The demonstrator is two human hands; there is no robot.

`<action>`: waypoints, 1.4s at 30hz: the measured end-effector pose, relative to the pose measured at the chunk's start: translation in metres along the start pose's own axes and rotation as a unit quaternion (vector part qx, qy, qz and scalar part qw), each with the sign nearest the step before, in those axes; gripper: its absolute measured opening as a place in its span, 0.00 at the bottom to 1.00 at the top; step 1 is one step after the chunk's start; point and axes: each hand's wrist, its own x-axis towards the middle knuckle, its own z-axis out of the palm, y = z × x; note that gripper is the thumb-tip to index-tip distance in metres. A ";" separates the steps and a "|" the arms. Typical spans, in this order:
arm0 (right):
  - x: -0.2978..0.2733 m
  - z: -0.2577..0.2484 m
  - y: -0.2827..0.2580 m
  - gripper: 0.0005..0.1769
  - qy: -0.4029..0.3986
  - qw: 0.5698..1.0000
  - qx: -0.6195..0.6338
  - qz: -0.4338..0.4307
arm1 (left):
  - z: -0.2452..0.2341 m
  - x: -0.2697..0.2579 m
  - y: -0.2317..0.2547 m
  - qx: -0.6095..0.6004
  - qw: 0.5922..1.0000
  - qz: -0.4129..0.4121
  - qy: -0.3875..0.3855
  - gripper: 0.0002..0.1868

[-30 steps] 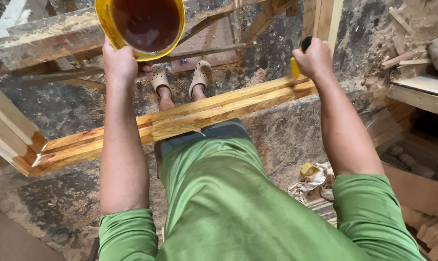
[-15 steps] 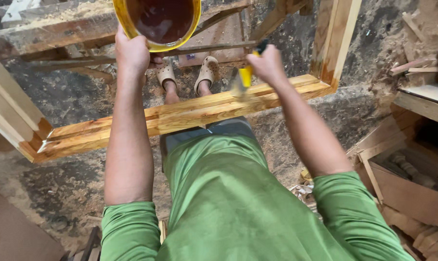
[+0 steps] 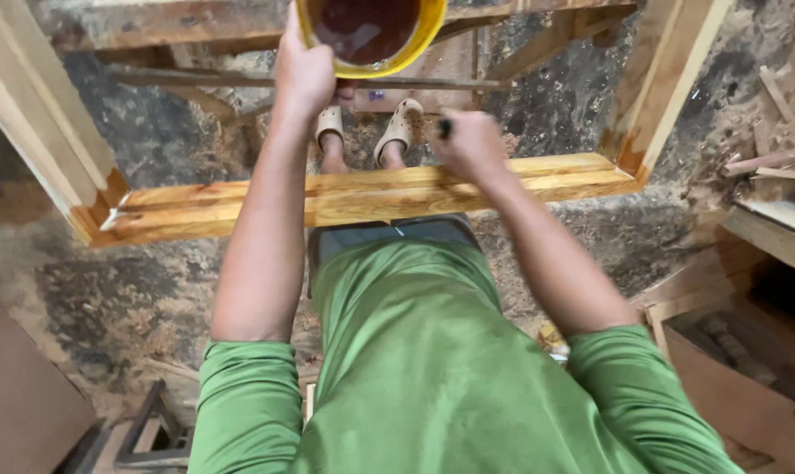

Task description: The person applies a dark liquid finish to wooden planks using a paintbrush. They repeatedly dip the brush into a yellow bucket and coat the surface of the planks, moving along the length of the wood.

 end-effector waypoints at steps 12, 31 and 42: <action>-0.067 -0.063 0.083 0.09 0.125 0.983 0.107 0.086 | 0.012 0.000 -0.005 0.035 0.999 -0.010 0.024 0.22; 0.005 0.041 -0.210 0.10 -0.110 0.845 0.270 -0.449 | -0.125 -0.014 0.000 -0.055 0.998 -0.012 0.031 0.18; -0.051 -0.091 -0.043 0.12 -0.155 0.985 -0.001 -0.076 | -0.248 -0.114 0.019 -0.149 0.986 0.019 0.076 0.18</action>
